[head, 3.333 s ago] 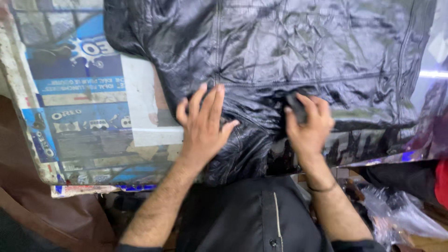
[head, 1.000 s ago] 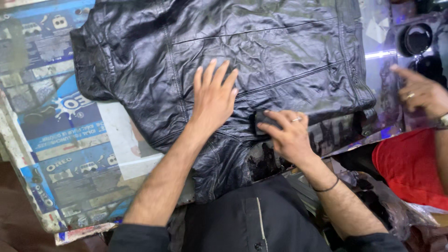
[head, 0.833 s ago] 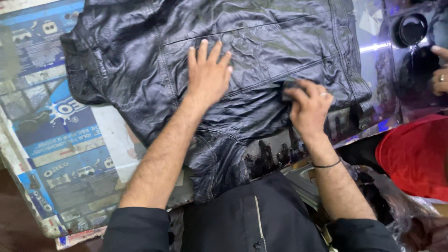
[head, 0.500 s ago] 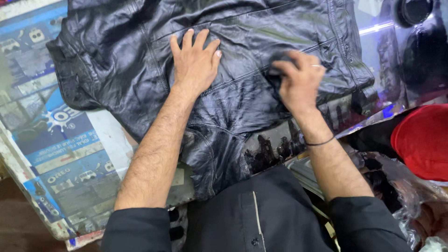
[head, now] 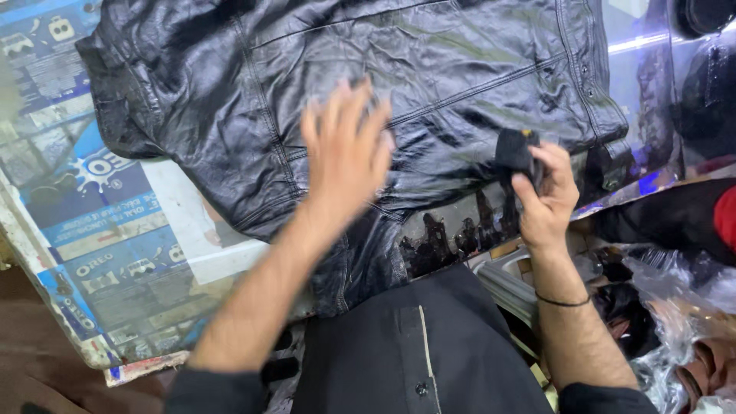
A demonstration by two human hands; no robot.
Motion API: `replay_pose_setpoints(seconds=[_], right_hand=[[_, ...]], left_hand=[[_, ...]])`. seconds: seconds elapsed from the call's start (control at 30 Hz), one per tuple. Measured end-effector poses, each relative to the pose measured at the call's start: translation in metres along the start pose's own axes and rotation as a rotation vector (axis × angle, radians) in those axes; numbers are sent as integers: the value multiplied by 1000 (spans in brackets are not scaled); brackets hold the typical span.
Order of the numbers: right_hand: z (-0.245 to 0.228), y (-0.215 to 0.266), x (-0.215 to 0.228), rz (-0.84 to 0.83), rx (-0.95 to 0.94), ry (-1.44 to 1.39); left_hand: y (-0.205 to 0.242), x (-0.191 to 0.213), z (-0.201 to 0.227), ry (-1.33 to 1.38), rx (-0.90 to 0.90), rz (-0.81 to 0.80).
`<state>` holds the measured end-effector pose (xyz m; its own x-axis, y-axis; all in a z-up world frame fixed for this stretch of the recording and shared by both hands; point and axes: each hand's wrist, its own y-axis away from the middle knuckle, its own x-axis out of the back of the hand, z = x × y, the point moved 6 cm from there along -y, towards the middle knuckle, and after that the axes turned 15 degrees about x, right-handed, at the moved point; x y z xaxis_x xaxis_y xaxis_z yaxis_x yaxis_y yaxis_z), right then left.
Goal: The person wipes a black leather jacket laid flat on a table using a dark cloth. They repeatedly dip the cloth into a small container of liquid and wipe different sections of the jacket, including the front, sleeves, and back, while occasionally adjusting the jacket's position.
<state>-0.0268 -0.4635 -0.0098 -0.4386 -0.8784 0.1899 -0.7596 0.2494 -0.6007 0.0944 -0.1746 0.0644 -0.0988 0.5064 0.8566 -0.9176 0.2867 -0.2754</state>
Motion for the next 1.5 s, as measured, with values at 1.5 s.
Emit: replay_pose_setpoints(seconds=[1.5], right_hand=[[-77,-16,-161,-868,678,389]], left_hand=[[156,-27,-19,222,-172,-103]])
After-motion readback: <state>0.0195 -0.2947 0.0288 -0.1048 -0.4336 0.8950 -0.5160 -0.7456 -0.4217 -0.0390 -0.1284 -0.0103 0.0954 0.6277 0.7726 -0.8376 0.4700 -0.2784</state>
